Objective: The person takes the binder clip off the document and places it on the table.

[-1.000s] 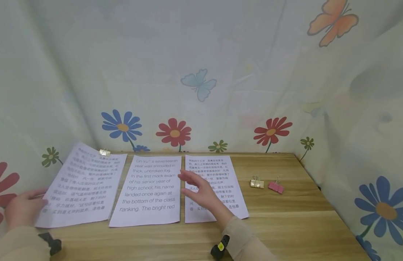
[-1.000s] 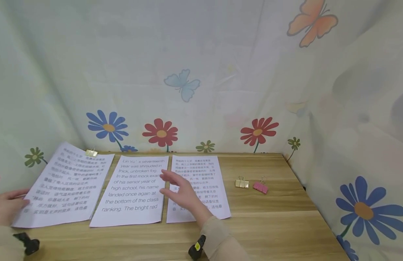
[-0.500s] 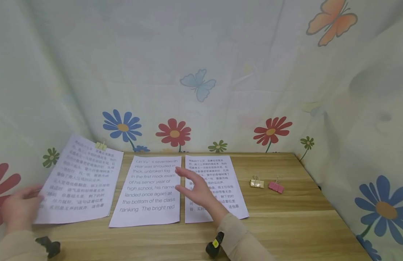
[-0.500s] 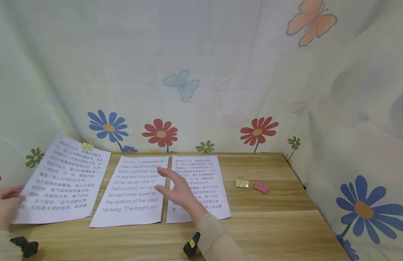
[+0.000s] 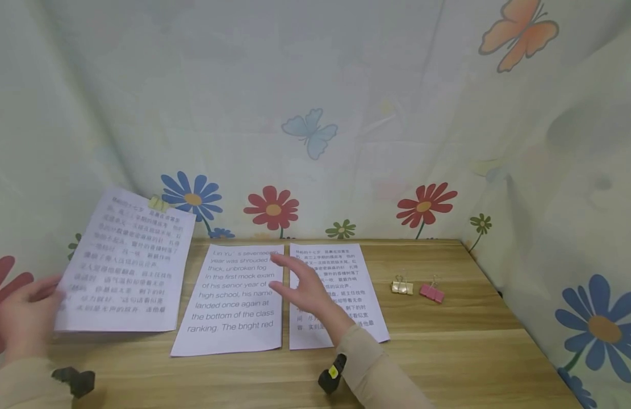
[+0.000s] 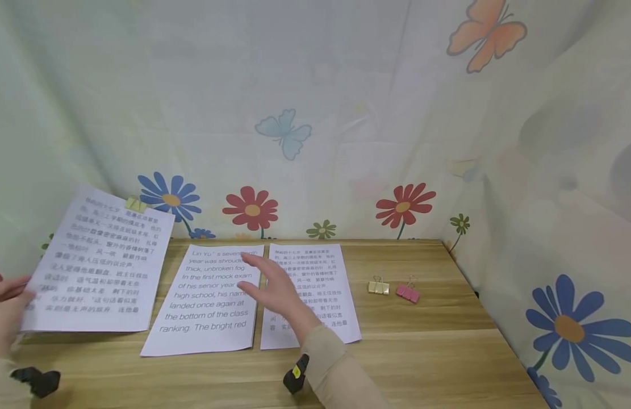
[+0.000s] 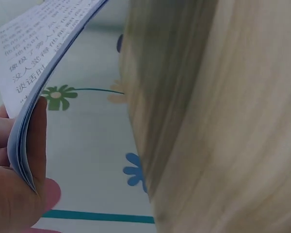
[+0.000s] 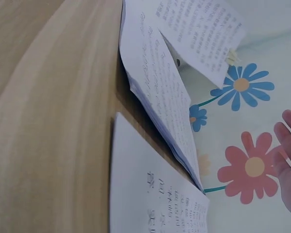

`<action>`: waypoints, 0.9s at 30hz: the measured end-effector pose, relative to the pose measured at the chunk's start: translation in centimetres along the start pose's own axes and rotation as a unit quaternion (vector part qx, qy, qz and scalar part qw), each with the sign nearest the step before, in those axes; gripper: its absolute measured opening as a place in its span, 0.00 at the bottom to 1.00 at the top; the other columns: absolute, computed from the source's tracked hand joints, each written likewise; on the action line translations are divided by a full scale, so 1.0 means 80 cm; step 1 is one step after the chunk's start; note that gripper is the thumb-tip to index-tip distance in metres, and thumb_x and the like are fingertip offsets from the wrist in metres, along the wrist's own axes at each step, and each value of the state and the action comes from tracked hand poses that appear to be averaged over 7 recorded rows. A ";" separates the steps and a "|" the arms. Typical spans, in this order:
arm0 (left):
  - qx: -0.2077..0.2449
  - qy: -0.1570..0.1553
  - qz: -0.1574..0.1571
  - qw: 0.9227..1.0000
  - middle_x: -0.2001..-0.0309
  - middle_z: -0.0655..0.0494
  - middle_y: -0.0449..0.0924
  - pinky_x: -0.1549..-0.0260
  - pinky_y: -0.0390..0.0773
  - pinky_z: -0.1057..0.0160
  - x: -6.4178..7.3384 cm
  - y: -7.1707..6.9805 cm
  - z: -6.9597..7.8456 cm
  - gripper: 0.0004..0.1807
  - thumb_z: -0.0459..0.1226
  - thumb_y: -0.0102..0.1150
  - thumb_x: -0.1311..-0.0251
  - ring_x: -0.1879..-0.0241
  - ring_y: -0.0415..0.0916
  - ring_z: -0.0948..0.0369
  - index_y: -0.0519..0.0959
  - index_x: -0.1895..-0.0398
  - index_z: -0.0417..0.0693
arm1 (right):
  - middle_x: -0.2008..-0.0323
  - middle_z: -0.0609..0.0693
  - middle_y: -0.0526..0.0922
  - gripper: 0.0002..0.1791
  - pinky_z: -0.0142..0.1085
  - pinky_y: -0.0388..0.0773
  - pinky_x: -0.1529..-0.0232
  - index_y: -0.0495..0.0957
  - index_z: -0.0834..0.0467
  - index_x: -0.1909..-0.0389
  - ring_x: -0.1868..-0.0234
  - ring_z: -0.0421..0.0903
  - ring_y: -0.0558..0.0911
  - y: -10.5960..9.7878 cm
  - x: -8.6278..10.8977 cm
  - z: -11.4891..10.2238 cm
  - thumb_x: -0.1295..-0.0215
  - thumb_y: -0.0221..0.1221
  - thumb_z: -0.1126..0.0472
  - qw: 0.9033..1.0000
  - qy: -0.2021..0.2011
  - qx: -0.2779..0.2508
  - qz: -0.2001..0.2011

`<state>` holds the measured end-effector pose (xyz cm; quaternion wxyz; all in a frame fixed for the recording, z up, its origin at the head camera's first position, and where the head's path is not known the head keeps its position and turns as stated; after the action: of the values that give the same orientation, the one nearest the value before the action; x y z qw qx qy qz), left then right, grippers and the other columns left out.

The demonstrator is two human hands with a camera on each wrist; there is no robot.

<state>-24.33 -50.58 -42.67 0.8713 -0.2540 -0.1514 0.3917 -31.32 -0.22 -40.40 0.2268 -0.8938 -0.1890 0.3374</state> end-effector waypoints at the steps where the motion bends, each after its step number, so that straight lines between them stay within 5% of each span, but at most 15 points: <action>1: 0.009 -0.004 0.000 1.000 0.28 0.50 0.63 0.37 0.68 0.49 0.002 0.000 0.002 0.25 0.37 0.48 0.26 0.30 0.60 0.50 0.65 0.27 0.57 | 0.34 0.49 0.74 0.32 0.39 0.64 0.32 0.69 0.55 0.31 0.33 0.44 0.70 -0.001 -0.002 -0.002 0.35 0.65 0.59 1.000 -0.005 0.003 0.001; 6: 0.054 -0.002 0.021 0.998 0.29 0.62 0.65 0.38 0.68 0.61 0.018 -0.005 0.024 0.25 0.38 0.50 0.27 0.32 0.63 0.63 0.67 0.29 0.64 | 0.34 0.49 0.73 0.33 0.42 0.64 0.32 0.68 0.56 0.30 0.32 0.45 0.69 -0.007 -0.013 -0.007 0.35 0.65 0.58 0.999 -0.009 0.032 0.006; 12: 0.132 0.015 0.033 0.991 0.42 0.75 0.76 0.68 0.67 0.81 0.026 -0.007 0.039 0.23 0.36 0.56 0.31 0.59 0.71 0.76 0.75 0.35 0.65 | 0.34 0.50 0.73 0.33 0.45 0.65 0.33 0.68 0.55 0.30 0.32 0.47 0.69 -0.011 -0.021 -0.015 0.35 0.65 0.56 0.998 -0.006 0.056 0.005; 16: 0.176 0.015 0.018 0.984 0.49 0.76 0.78 0.77 0.70 0.82 0.026 -0.004 0.045 0.23 0.35 0.58 0.32 0.65 0.71 0.77 0.77 0.36 0.64 | 0.33 0.52 0.73 0.33 0.46 0.66 0.33 0.68 0.55 0.30 0.32 0.47 0.69 -0.014 -0.027 -0.017 0.35 0.65 0.56 0.998 -0.015 0.064 0.007; 24: 0.300 -0.010 -0.006 0.954 0.57 0.71 0.80 0.78 0.73 0.80 0.034 0.013 0.057 0.23 0.30 0.62 0.36 0.63 0.74 0.73 0.81 0.41 0.60 | 0.32 0.49 0.71 0.35 0.44 0.64 0.32 0.66 0.54 0.28 0.31 0.47 0.68 -0.020 -0.042 -0.020 0.35 0.65 0.55 0.997 -0.016 0.075 0.010; 27: 0.311 -0.007 -0.024 0.950 0.61 0.71 0.81 0.78 0.74 0.79 0.040 0.023 0.060 0.22 0.31 0.64 0.37 0.64 0.74 0.72 0.81 0.41 0.59 | 0.32 0.49 0.71 0.35 0.43 0.63 0.31 0.66 0.54 0.28 0.31 0.47 0.67 -0.022 -0.049 -0.023 0.35 0.65 0.56 0.997 -0.027 0.077 0.009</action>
<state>-25.61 -45.56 -39.57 0.9151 0.0357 -0.0341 0.4001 -33.15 -1.20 -36.22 0.2867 -0.8661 -0.1607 0.3765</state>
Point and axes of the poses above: each hand's wrist, its own x-axis away from the middle knuckle, its own y-axis out of the palm, z = x × y, the point moved 5 cm from there along -x, towards the middle knuckle
